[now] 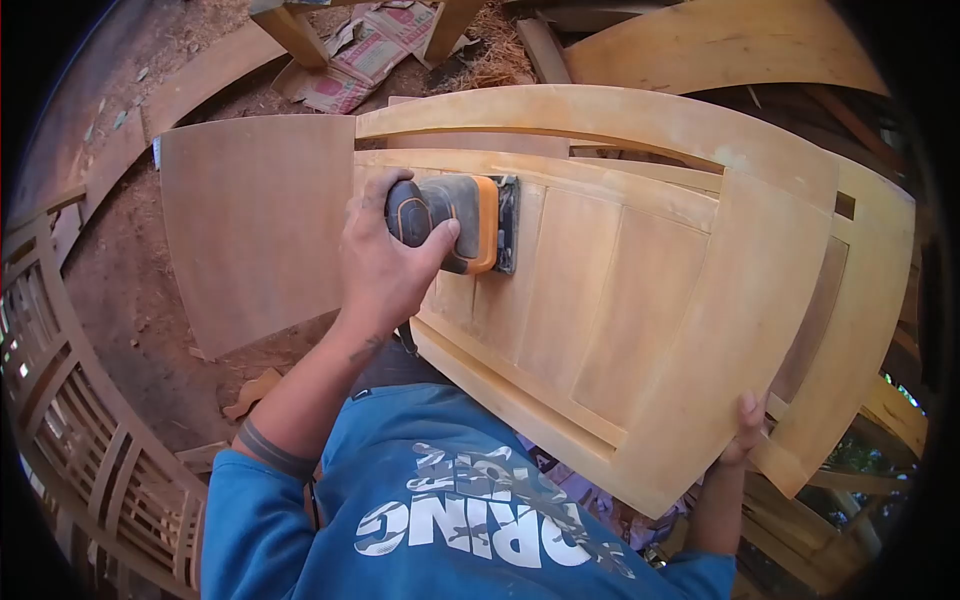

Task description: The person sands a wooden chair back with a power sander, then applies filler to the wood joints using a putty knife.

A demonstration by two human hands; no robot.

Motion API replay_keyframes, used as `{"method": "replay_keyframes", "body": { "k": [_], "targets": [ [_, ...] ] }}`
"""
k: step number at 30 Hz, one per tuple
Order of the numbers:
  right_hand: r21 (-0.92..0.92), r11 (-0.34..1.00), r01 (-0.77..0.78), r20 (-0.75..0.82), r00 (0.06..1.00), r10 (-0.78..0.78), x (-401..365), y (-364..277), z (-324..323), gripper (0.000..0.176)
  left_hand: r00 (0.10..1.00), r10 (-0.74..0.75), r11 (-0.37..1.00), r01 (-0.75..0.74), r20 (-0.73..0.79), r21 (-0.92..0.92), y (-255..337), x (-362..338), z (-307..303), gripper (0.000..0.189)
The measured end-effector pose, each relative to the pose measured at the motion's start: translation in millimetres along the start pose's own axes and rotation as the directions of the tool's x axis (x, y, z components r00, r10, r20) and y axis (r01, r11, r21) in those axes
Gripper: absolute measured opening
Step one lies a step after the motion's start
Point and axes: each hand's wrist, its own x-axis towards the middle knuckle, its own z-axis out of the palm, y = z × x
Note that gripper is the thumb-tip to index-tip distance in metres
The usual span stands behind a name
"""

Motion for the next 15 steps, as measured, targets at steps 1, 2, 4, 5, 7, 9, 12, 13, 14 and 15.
{"method": "replay_keyframes", "body": {
  "k": [1,2,4,5,7,9,12,13,14,15],
  "targets": [
    [-0.049,0.999,0.001,-0.018,1.0,-0.001,1,4,-6,0.063,0.999,-0.034,0.999,0.034,0.009,-0.009,-6,-2,0,0.057],
    [-0.095,0.995,0.004,-0.039,0.999,-0.007,3,8,-12,0.063,0.998,-0.062,0.998,0.062,0.018,-0.016,-12,-4,0,0.056],
    [-0.069,0.998,0.01,-0.024,1.0,-0.012,-5,-8,-9,0.063,0.989,-0.128,0.991,0.126,0.068,0.041,-18,-48,-1,0.057],
    [-0.05,0.999,0.016,-0.023,1.0,-0.018,-6,-12,-6,0.063,0.985,-0.143,0.99,0.144,0.092,0.004,-16,-67,-2,0.057],
    [-0.05,0.999,0.003,-0.043,0.999,-0.005,-7,-16,-2,0.064,0.986,-0.125,0.99,0.132,0.114,-0.055,-12,-97,0,0.057],
    [-0.047,0.999,-0.001,-0.052,0.999,-0.002,-7,-21,4,0.064,0.99,-0.028,0.998,0.035,0.139,-0.043,-3,-108,-1,0.058],
    [-0.058,0.998,0.013,-0.056,0.998,-0.016,-6,-24,8,0.064,0.992,0.088,0.993,-0.08,0.091,-0.089,10,-85,1,0.058],
    [-0.081,0.997,0.015,-0.054,0.998,-0.019,-7,-22,3,0.064,0.994,0.085,0.992,-0.078,0.065,-0.097,12,-69,3,0.058],
    [-0.103,0.995,0.016,-0.05,0.999,-0.021,-8,-19,-1,0.064,0.998,0.04,0.996,-0.036,0.046,-0.081,12,-50,5,0.058],
    [-0.102,0.995,0.004,-0.052,0.999,-0.009,-8,-18,-3,0.063,1.0,-0.007,0.998,0.008,0.025,-0.066,10,-36,5,0.058]
  ]
}}
